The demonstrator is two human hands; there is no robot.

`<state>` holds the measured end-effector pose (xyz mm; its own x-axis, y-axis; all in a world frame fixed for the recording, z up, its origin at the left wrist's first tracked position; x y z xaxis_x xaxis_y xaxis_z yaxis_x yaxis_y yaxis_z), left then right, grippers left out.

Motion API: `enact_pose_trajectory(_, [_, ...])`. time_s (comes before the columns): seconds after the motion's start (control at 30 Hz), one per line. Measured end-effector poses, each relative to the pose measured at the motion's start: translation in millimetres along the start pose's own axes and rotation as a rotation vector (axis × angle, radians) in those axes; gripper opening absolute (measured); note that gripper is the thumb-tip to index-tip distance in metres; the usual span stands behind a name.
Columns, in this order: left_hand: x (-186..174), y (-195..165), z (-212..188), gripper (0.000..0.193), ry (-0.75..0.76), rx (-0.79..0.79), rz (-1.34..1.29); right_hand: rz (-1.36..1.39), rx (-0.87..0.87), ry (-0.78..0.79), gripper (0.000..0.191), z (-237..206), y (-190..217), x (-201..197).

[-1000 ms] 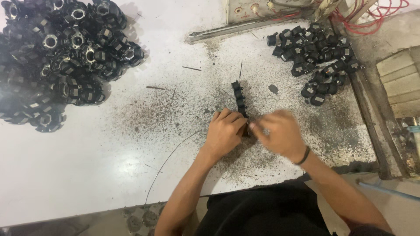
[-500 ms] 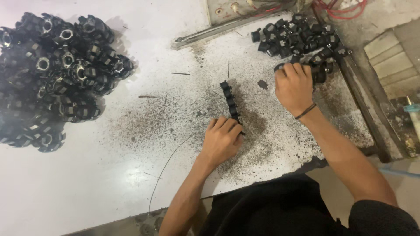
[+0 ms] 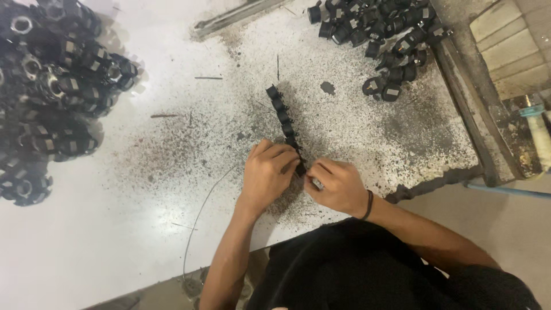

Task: The person places small black plastic components into a clear plastic tray, then arranges them into rows on the table. They use a soldering iron to apply solder to the components in the rows, working methodically across the grid.

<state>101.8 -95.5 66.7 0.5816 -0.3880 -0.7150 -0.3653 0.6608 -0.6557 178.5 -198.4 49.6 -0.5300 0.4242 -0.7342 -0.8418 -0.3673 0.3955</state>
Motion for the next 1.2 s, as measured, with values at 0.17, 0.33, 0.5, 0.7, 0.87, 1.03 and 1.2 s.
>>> enact_pose_trajectory(0.17, [-2, -10, -2, 0.011, -0.039, 0.040, 0.057, -0.743, 0.138, 0.077, 0.028, 25, -86, -66])
enact_pose_trajectory(0.33, [-7, -22, -12, 0.013, -0.029, 0.105, 0.056, -0.885, -0.035, 0.174, 0.015, 11, -106, -81])
enact_pose_trajectory(0.5, [3, -26, -20, 0.018, 0.004, 0.075, 0.082, -0.266, 0.129, 0.170, 0.008, -10, -53, -62])
enact_pose_trajectory(0.7, [2, -22, -21, 0.016, -0.003, 0.064, 0.056, -0.009, -0.056, -0.053, 0.011, -13, 21, -32])
enact_pose_trajectory(0.87, [3, -24, -23, 0.013, -0.029, 0.055, 0.091, -0.169, -0.032, 0.100, 0.024, -10, 17, -5])
enact_pose_trajectory(1.03, [-4, -31, -31, 0.014, -0.065, 0.098, 0.134, -0.678, 0.059, -0.004, 0.020, -2, -61, -71])
enact_pose_trajectory(1.2, [-1, -40, -46, 0.023, -0.020, 0.170, 0.062, -0.743, 0.309, 0.118, 0.035, -28, -136, -94])
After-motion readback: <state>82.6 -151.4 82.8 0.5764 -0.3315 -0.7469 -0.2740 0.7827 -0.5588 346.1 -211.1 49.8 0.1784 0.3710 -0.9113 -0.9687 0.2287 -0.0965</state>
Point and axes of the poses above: each hand's wrist, its own z-axis towards the middle knuckle, its own x-axis out of the palm, y = z × x, the point moved 10 cm from there along z, towards the middle knuckle, and after that the axes turned 14 degrees about -x, right-handed, at the moved point
